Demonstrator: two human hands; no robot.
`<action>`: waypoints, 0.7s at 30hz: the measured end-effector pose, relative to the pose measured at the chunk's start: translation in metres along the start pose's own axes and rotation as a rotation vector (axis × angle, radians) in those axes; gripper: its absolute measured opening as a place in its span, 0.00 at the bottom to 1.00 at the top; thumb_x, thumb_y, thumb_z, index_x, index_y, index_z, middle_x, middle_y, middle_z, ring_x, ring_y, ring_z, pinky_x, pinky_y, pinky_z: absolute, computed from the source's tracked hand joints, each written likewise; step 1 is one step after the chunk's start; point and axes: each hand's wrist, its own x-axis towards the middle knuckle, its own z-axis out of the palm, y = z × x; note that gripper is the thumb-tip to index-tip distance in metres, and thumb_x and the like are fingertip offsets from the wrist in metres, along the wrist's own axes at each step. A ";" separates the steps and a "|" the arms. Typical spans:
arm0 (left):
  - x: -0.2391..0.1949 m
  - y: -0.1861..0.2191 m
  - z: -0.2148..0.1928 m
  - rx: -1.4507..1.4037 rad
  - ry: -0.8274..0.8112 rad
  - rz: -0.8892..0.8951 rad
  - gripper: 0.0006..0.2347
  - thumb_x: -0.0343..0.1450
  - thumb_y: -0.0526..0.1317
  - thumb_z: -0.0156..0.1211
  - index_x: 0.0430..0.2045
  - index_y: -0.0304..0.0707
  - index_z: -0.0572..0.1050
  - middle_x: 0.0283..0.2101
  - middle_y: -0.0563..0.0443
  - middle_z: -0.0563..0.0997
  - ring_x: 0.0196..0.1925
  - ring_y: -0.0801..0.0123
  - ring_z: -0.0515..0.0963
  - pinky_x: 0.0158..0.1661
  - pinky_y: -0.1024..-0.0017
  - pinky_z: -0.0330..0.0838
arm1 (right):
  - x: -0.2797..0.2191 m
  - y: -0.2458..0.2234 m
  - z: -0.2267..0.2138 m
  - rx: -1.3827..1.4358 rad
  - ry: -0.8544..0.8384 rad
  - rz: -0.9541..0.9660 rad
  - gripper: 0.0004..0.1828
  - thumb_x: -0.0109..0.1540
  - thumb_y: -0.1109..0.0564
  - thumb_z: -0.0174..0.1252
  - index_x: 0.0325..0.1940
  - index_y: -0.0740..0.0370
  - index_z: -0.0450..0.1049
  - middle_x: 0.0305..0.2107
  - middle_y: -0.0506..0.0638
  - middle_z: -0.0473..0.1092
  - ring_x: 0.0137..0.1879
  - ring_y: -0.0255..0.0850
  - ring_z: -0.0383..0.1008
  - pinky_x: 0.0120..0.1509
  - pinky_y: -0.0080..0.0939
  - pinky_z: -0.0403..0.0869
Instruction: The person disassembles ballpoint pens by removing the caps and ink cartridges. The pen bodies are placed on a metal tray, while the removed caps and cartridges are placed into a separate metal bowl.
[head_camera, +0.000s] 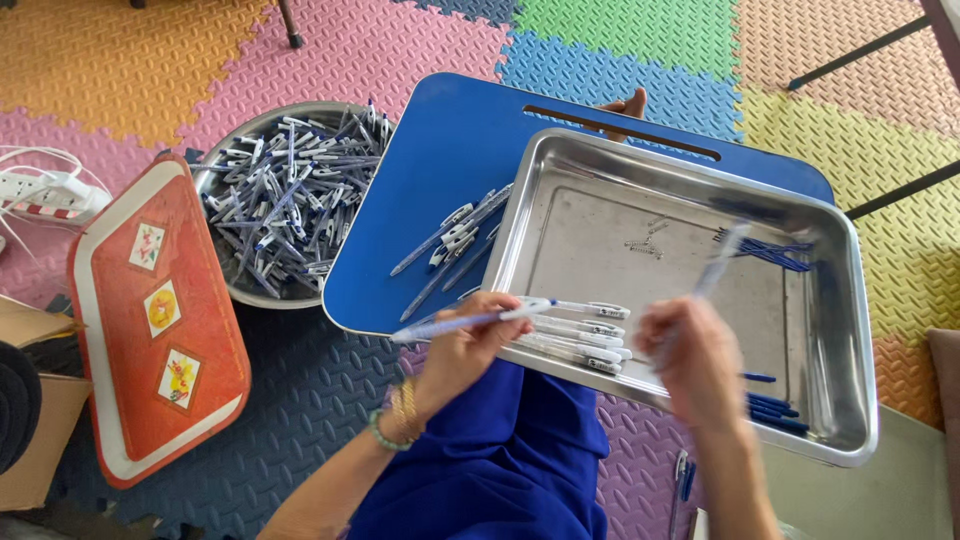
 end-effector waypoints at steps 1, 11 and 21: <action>0.000 0.004 0.014 0.117 0.061 0.063 0.07 0.74 0.33 0.73 0.44 0.39 0.83 0.33 0.38 0.91 0.36 0.63 0.92 0.38 0.69 0.88 | -0.003 0.031 0.001 -0.078 0.082 0.056 0.17 0.79 0.47 0.54 0.49 0.66 0.75 0.31 0.61 0.76 0.33 0.46 0.80 0.34 0.36 0.74; -0.001 0.010 0.012 -0.178 -0.357 -0.095 0.17 0.80 0.32 0.59 0.65 0.30 0.78 0.56 0.35 0.88 0.54 0.61 0.86 0.57 0.62 0.84 | -0.007 0.016 0.044 -0.383 -0.136 -0.140 0.09 0.68 0.64 0.67 0.48 0.69 0.74 0.35 0.63 0.81 0.29 0.43 0.83 0.36 0.35 0.81; 0.027 -0.014 0.005 -0.340 -0.703 -0.404 0.20 0.81 0.32 0.61 0.71 0.33 0.73 0.55 0.38 0.87 0.56 0.56 0.87 0.54 0.62 0.86 | -0.004 -0.019 0.033 -0.846 -0.202 -0.252 0.05 0.68 0.60 0.69 0.47 0.62 0.83 0.19 0.49 0.75 0.25 0.36 0.72 0.34 0.34 0.75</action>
